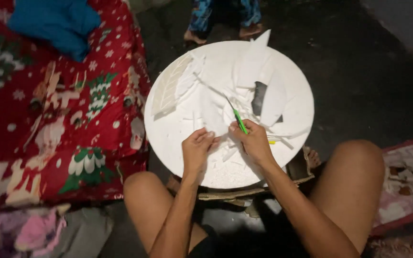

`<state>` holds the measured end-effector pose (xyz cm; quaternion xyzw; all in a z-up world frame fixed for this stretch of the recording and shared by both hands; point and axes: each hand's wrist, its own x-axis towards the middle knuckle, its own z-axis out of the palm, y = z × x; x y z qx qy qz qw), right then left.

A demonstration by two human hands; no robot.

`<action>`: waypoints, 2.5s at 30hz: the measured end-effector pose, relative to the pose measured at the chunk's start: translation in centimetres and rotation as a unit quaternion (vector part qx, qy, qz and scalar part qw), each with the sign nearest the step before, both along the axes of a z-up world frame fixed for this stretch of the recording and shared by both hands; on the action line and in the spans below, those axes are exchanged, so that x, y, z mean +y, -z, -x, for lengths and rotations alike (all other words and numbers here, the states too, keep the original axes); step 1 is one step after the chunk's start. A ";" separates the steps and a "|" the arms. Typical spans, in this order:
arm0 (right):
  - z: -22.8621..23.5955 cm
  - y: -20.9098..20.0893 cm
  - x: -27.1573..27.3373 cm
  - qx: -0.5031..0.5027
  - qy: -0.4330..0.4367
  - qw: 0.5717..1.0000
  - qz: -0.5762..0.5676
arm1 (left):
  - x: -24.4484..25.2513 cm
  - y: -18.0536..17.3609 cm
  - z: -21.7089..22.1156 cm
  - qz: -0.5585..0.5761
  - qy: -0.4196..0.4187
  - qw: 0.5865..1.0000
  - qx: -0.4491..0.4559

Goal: Refining the edges of foam pieces using a craft knife for trimming and a sanding block for smoothing.

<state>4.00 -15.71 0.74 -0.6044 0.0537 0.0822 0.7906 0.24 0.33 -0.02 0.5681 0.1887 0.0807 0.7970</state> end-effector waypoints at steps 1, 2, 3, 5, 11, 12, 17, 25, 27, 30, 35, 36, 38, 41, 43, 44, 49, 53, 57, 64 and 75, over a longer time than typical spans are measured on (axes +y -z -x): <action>0.1 -1.1 -0.3 -0.001 0.008 1.000 -0.004 | 0.0 -0.6 0.2 -0.004 0.008 1.000 -0.001; 0.3 -2.1 -0.6 0.002 0.012 1.000 0.000 | 0.1 -1.2 0.4 -0.003 -0.006 1.000 0.006; 0.4 -3.3 -0.7 0.003 0.012 1.000 0.005 | 0.2 -1.8 0.6 -0.001 -0.023 1.000 0.012; 0.9 -3.8 -0.8 -0.009 0.015 1.000 0.010 | 0.3 -2.3 0.6 0.000 -0.023 1.000 0.010; 0.5 -0.6 -0.3 -0.108 -0.006 0.992 0.064 | -0.1 -2.4 1.0 0.043 -0.021 0.999 -0.005; 0.5 -0.3 -0.1 -0.108 -0.017 0.991 0.072 | -0.3 -2.4 1.1 0.056 -0.013 0.998 -0.011; 0.9 -0.2 0.6 -0.103 -0.034 0.990 0.091 | -0.8 -2.2 1.2 0.025 0.028 0.999 0.006; 1.7 -2.0 0.2 -0.087 -0.012 0.989 0.116 | 0.7 -1.3 0.4 0.026 -0.035 0.998 0.037; 2.1 -2.5 -0.1 -0.122 -0.033 0.977 0.171 | 1.2 -1.3 0.4 0.040 -0.083 0.995 0.027; 4.0 -5.1 0.5 -0.129 -0.087 0.960 0.233 | 0.8 -3.0 0.5 0.053 -0.115 0.992 0.007; 4.8 -5.3 0.9 -0.125 -0.125 0.926 0.335 | 0.9 -1.9 0.1 0.070 -0.136 0.988 0.013; 4.9 -5.5 1.1 -0.121 -0.130 0.915 0.362 | 1.1 -1.4 -0.1 0.074 -0.142 0.987 0.018; 5.4 -6.1 1.3 -0.128 -0.136 0.901 0.392 | 0.6 -2.7 0.2 0.077 -0.150 0.985 0.017; 5.6 -5.2 1.6 -0.164 -0.130 0.876 0.435 | 0.2 -3.7 0.5 0.074 -0.161 0.984 0.014; 5.7 -4.5 1.8 -0.192 -0.117 0.865 0.448 | 0.2 -3.5 0.5 0.067 -0.162 0.984 0.013; 5.8 -4.4 1.9 -0.219 -0.101 0.857 0.454 | 0.3 -3.1 0.4 0.059 -0.165 0.984 0.013; 6.1 -3.9 2.4 -0.263 -0.073 0.846 0.458 | 0.6 -2.1 0.2 0.042 -0.172 0.984 0.015; 6.0 -2.9 2.7 -0.288 -0.051 0.839 0.458 | 0.4 -2.5 0.3 0.038 -0.179 0.983 0.013; 5.8 -2.5 2.9 -0.302 -0.045 0.832 0.463 | 0.0 -3.2 0.5 0.030 -0.180 0.983 0.014; 5.7 -2.0 3.2 -0.319 -0.039 0.811 0.488 | -0.1 -2.9 0.5 0.024 -0.182 0.983 0.010; 5.0 -1.4 4.0 -0.358 0.004 0.758 0.546 | -0.5 -2.9 0.3 -0.020 -0.179 0.983 -0.016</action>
